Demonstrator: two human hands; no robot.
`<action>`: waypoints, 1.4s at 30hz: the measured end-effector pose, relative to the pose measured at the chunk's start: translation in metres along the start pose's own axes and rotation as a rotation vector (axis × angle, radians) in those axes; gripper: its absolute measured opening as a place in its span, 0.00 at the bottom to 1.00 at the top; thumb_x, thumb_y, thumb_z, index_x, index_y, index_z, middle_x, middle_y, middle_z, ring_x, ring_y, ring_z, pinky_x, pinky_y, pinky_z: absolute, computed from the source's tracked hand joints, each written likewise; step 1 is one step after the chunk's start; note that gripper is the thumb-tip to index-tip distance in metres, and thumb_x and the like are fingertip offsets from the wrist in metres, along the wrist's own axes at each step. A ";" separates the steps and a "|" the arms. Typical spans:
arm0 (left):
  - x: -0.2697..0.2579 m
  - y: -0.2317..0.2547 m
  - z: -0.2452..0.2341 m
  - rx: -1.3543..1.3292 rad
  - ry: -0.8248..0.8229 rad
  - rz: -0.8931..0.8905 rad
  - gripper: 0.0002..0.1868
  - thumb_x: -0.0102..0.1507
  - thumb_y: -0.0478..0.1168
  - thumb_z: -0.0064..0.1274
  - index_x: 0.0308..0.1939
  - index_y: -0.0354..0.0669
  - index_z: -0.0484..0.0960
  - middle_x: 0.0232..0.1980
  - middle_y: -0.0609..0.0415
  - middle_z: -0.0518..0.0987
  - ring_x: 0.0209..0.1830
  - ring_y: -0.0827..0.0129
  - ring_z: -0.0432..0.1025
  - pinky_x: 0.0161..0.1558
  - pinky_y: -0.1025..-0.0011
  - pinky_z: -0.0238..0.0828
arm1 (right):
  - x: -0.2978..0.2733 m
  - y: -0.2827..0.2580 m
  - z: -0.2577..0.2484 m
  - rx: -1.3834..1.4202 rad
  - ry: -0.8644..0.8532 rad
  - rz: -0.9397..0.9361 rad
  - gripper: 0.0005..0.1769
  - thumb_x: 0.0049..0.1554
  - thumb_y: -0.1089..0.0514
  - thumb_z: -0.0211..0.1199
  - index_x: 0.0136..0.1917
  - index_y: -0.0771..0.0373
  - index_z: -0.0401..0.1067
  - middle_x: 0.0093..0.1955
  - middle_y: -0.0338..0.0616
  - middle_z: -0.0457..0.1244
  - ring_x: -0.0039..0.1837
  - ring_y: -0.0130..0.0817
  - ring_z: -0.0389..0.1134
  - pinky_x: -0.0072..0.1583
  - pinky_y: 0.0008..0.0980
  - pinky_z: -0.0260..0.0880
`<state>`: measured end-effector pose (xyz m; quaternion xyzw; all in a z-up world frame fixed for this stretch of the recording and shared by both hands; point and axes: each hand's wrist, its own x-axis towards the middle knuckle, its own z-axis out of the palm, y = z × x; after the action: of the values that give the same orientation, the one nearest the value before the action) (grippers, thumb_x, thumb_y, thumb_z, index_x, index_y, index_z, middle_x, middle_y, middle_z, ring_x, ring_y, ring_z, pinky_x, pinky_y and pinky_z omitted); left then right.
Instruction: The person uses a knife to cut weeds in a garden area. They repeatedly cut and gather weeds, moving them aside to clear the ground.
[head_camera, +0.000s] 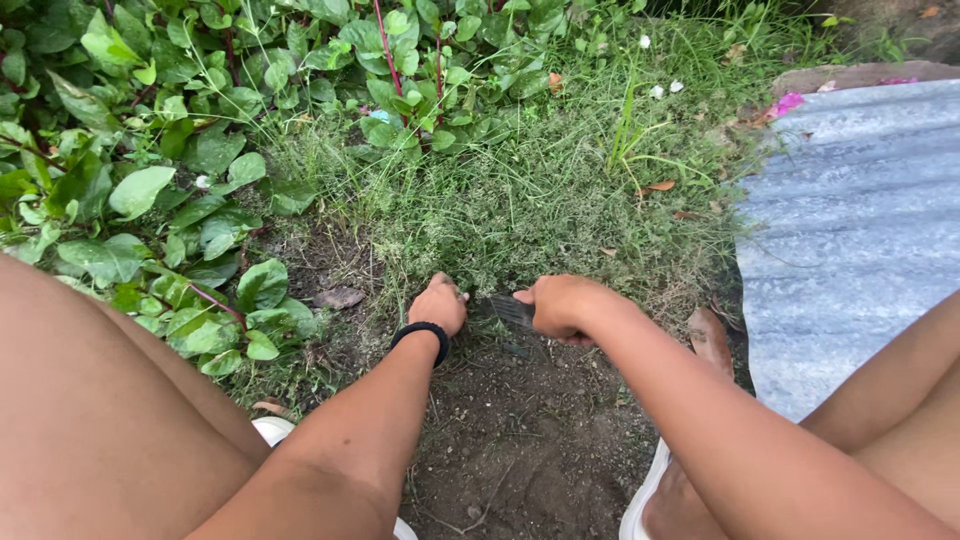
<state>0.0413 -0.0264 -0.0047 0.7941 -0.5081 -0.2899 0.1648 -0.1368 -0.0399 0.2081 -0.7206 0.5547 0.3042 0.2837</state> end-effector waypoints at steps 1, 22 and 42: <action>0.000 -0.001 0.000 -0.017 0.010 -0.004 0.19 0.68 0.50 0.51 0.55 0.43 0.81 0.65 0.52 0.75 0.62 0.50 0.73 0.62 0.55 0.69 | 0.000 0.001 0.001 -0.023 0.016 -0.015 0.45 0.57 0.69 0.50 0.78 0.24 0.56 0.30 0.43 0.64 0.29 0.33 0.64 0.34 0.35 0.66; 0.015 -0.008 0.020 0.013 -0.025 -0.033 0.19 0.68 0.51 0.49 0.54 0.42 0.83 0.69 0.41 0.69 0.65 0.46 0.70 0.65 0.55 0.67 | 0.058 0.043 0.124 0.283 0.304 -0.095 0.44 0.52 0.63 0.55 0.75 0.23 0.61 0.45 0.49 0.71 0.45 0.41 0.74 0.53 0.41 0.74; 0.023 -0.012 0.011 0.021 -0.040 -0.066 0.21 0.68 0.51 0.49 0.56 0.43 0.84 0.73 0.43 0.65 0.66 0.46 0.69 0.67 0.55 0.65 | 0.052 -0.029 0.133 1.266 -0.080 0.054 0.35 0.61 0.64 0.50 0.78 0.37 0.59 0.30 0.41 0.59 0.26 0.32 0.58 0.29 0.38 0.62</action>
<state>0.0498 -0.0415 -0.0264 0.8063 -0.4876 -0.3057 0.1368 -0.1146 0.0332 0.0836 -0.3872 0.6340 -0.0488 0.6676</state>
